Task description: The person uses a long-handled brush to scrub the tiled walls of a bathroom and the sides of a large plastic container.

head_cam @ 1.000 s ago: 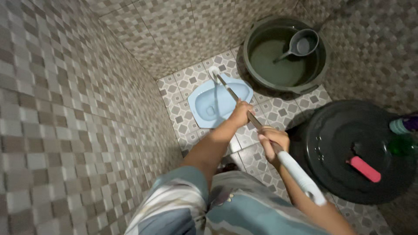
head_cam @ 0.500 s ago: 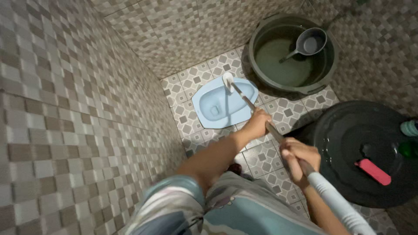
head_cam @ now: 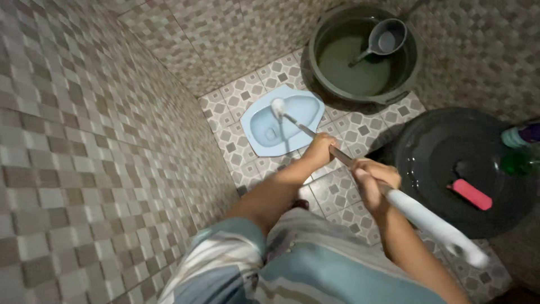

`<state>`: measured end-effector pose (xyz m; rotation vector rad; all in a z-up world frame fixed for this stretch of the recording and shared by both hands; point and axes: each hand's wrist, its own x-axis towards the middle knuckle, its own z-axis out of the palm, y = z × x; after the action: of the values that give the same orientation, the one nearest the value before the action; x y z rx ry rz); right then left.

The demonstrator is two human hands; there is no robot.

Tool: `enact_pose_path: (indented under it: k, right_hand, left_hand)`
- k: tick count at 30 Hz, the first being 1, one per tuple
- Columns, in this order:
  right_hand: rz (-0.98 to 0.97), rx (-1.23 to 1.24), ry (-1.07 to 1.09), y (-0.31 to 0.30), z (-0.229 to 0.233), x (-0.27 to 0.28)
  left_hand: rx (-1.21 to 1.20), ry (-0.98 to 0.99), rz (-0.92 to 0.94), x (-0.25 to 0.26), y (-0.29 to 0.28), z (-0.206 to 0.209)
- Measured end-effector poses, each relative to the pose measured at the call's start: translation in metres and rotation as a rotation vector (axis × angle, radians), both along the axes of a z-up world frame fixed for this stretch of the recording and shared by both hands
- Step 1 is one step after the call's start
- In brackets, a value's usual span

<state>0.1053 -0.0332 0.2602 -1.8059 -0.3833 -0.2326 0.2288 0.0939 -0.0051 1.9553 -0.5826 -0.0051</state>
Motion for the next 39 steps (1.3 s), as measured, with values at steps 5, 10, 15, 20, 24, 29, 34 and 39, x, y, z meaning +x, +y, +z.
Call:
enact_pose_path:
  k: [5, 10, 15, 20, 24, 29, 34, 39]
  right_hand:
    - [0.204, 0.25, -0.236, -0.008, 0.034, -0.011]
    - [0.136, 0.044, -0.209, 0.014, 0.021, -0.008]
    - [0.176, -0.002, -0.252, 0.052, -0.007, 0.006]
    - [0.134, -0.034, -0.135, 0.027, 0.01, 0.003]
    - [0.061, -0.063, -0.112, 0.022, 0.015, 0.018]
    - [0.16, 0.134, -0.188, 0.007, 0.04, 0.008]
    - [0.222, 0.139, -0.175, 0.016, 0.037, -0.004]
    - [0.184, 0.087, -0.301, 0.034, 0.019, 0.005]
  left_hand:
    - [-0.059, -0.257, 0.124, -0.023, -0.01, 0.041]
    - [-0.088, -0.236, 0.098, 0.003, 0.015, 0.035]
    - [0.051, -0.365, -0.033, 0.033, 0.049, -0.004]
    - [-0.069, -0.316, -0.015, 0.024, 0.03, -0.013]
    - [-0.032, -0.143, -0.027, 0.03, 0.015, -0.023]
    - [0.052, -0.074, -0.05, 0.036, -0.005, -0.002]
    - [-0.037, -0.255, 0.06, 0.008, 0.021, 0.024]
    - [-0.03, -0.212, 0.007, 0.019, 0.04, 0.027]
